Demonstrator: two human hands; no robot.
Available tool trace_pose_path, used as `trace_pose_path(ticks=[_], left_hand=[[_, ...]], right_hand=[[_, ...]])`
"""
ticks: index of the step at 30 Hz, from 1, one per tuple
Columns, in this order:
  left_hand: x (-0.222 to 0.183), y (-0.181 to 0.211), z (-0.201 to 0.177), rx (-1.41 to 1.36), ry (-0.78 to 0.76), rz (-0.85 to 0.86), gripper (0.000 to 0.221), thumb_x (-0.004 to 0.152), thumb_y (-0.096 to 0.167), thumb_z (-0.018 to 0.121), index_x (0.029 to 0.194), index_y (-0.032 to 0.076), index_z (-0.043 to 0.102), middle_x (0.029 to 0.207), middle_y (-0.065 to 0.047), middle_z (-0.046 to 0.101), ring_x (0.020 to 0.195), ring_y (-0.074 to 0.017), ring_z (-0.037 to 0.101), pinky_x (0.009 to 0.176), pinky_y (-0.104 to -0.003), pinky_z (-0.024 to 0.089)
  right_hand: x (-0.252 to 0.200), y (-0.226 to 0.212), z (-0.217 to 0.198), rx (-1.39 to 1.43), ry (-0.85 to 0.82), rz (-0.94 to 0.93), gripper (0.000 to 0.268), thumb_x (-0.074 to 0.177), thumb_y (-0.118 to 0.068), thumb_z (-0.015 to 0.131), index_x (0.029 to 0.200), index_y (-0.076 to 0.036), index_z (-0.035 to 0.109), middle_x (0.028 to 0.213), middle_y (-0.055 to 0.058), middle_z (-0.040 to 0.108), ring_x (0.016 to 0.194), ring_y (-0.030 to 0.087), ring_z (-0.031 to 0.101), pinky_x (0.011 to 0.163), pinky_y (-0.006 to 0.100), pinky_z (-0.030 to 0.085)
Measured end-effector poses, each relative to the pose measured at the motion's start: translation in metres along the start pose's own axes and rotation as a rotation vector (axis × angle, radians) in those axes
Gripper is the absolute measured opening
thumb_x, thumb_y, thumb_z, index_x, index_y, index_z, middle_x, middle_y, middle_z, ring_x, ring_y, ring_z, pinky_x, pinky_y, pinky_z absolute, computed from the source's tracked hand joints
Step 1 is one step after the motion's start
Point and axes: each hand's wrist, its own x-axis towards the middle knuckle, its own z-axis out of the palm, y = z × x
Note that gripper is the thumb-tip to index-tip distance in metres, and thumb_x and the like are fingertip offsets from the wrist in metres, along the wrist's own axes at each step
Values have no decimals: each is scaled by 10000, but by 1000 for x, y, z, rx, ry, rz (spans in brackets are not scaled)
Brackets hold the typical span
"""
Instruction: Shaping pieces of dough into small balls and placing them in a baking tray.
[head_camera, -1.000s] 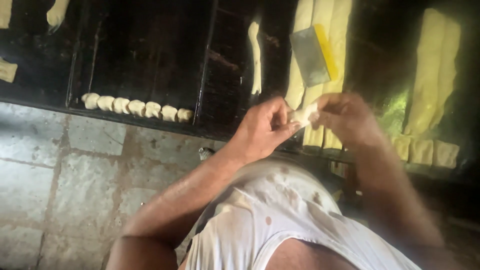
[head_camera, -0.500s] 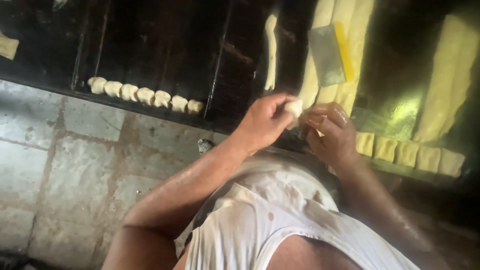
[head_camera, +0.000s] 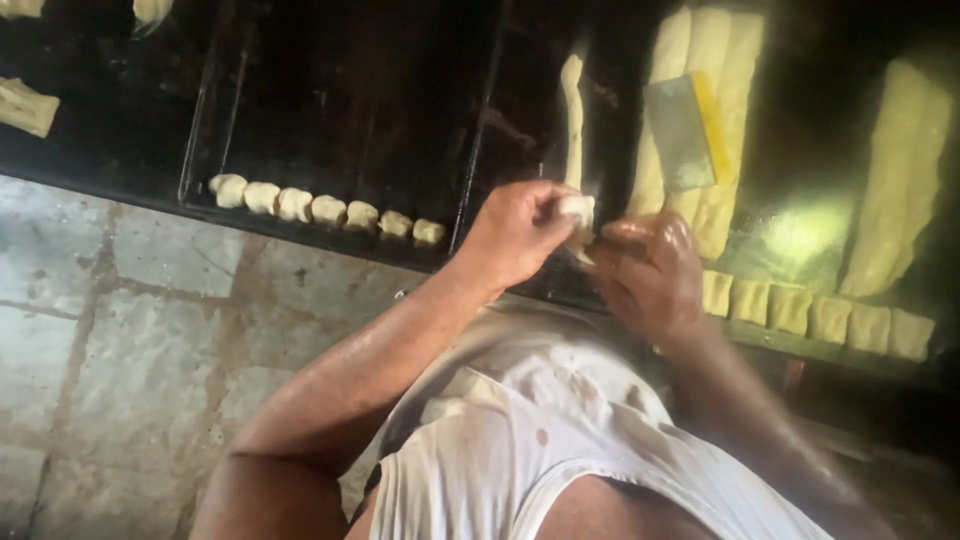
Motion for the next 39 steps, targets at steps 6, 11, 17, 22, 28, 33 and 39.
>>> trace_pose_path(ticks=[6, 11, 17, 22, 28, 33, 39], left_hand=[[-5, -1, -18, 258, -150, -130, 346, 902, 198, 711, 1216, 53, 726, 995, -136, 793, 853, -199, 751, 773, -336, 582], [-7, -19, -39, 27, -107, 37, 953, 863, 110, 769, 1585, 47, 149, 1389, -214, 557, 1220, -299, 597, 1032, -393, 503], [-21, -26, -97, -9, 51, 236, 577, 974, 68, 673, 1510, 61, 461, 1444, -181, 623, 1226, -275, 692, 1059, -425, 590], [-39, -44, -151, 27, 227, 202, 392, 1008, 74, 661, 1392, 61, 583, 1360, -135, 690, 1113, -203, 730, 959, -367, 630], [-47, -40, -185, 112, 380, 201, 337, 994, 84, 676, 1325, 50, 623, 1267, -88, 731, 1009, -156, 747, 822, -318, 631], [-17, -62, -179, 580, 329, 262, 367, 956, 192, 725, 1293, 64, 652, 1260, -94, 719, 1074, -237, 710, 887, -381, 587], [11, -63, -162, 739, -33, 324, 359, 894, 195, 730, 1218, 47, 680, 1181, -145, 693, 1100, -338, 663, 923, -465, 544]], right_hand=[[67, -23, -4, 41, -164, 21, 198, 818, 19, 744, 1008, -32, 719, 1147, 157, 700, 1037, 365, 671, 888, 516, 526], [-5, 21, 50, 488, -570, 881, 244, 875, 0, 690, 1090, -90, 761, 1088, 63, 760, 895, 188, 737, 766, 342, 604], [41, -10, 51, 203, -678, 952, 147, 1020, -123, 652, 1094, -41, 748, 1083, 41, 797, 795, 207, 665, 682, 366, 552], [33, -24, 62, 146, -801, 991, 219, 938, -182, 711, 1125, -68, 723, 1020, 78, 740, 749, 199, 681, 639, 349, 595], [56, -48, 77, 638, -499, 983, 427, 860, -186, 784, 1251, -84, 644, 1061, 117, 708, 887, 150, 721, 737, 313, 658], [87, -74, 113, 11, -272, 261, 398, 877, -251, 834, 1211, -108, 673, 1202, 115, 707, 1056, 245, 682, 888, 466, 577], [39, -28, 93, -96, -254, 129, 208, 933, -177, 721, 1120, -85, 718, 1343, 210, 686, 1246, 371, 659, 1041, 521, 547]])
